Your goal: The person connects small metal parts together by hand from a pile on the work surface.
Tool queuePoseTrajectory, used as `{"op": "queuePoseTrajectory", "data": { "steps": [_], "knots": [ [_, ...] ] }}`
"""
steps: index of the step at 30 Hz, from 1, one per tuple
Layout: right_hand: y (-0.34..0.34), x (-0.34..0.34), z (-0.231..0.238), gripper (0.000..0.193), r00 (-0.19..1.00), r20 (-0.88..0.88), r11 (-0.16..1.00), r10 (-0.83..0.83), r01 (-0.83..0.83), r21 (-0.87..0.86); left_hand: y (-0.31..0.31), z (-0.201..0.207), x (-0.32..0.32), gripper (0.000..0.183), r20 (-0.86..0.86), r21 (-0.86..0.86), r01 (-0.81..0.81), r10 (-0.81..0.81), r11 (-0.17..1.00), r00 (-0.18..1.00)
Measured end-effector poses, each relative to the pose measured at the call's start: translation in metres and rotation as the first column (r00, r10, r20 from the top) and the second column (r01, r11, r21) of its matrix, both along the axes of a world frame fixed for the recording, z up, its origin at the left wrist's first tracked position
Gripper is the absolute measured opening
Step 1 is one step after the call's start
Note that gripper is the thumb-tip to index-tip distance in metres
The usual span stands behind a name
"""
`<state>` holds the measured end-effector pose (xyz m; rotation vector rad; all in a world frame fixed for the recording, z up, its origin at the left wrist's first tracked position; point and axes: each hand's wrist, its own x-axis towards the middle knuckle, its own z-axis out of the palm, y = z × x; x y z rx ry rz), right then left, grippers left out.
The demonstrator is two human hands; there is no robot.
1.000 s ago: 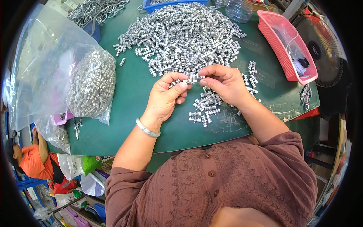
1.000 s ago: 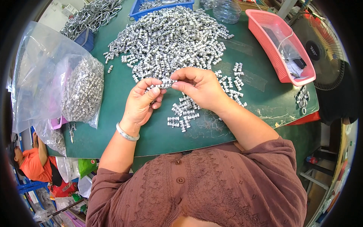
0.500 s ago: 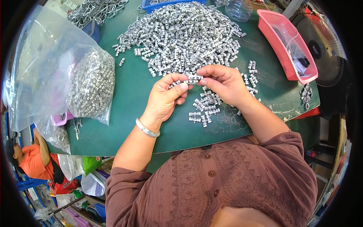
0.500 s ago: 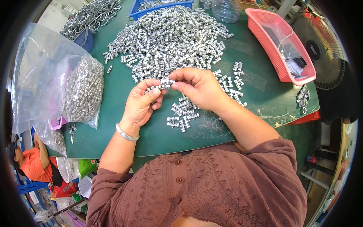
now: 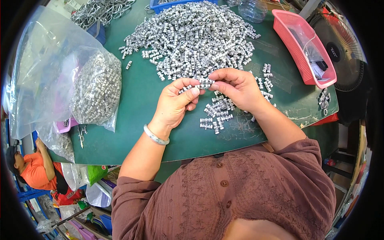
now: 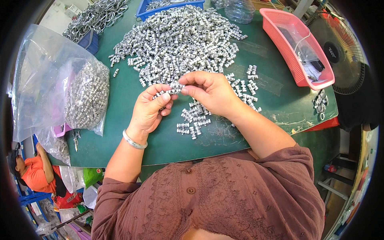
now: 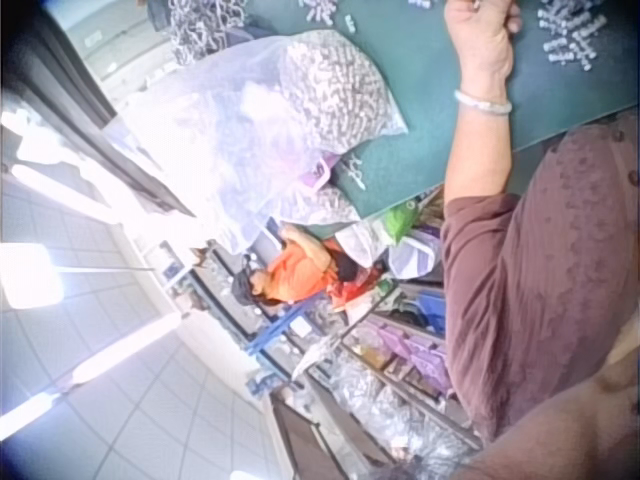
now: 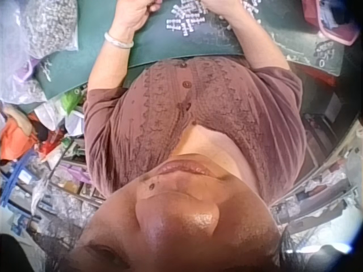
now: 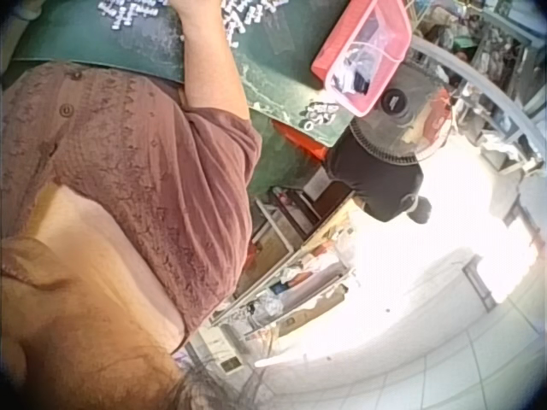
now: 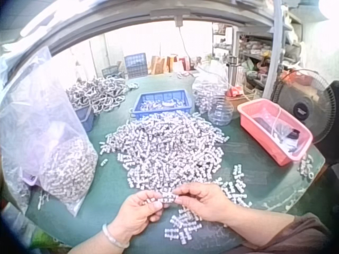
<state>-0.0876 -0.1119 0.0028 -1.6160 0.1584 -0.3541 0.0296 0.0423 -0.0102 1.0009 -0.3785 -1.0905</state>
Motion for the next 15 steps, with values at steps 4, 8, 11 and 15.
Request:
{"op": "queuePoseTrajectory", "data": {
  "steps": [4,8,11,15],
  "knots": [
    [-0.0008,0.0001,-0.0004,0.019,1.000,0.013,1.000,0.016,-0.017,0.017,-0.0001,0.0002,-0.0004,0.015,-0.004,-0.003,0.003,-0.003,1.000,1.000],
    [-0.0012,0.0005,-0.0020,0.019,0.999,0.041,0.997,0.029,-0.032,0.065,-0.0002,-0.0005,-0.0008,0.014,0.002,-0.006,0.004,-0.004,1.000,1.000],
    [-0.0014,0.0008,-0.0019,0.019,0.999,0.048,0.998,0.024,-0.027,0.063,-0.0006,0.0008,-0.0008,0.015,0.000,0.001,0.003,-0.003,1.000,1.000],
    [-0.0011,0.0006,0.0000,0.020,0.999,0.031,0.999,0.015,-0.016,0.029,-0.0002,0.0007,-0.0008,0.015,0.002,0.003,0.002,-0.002,1.000,1.000]
  ]
}}
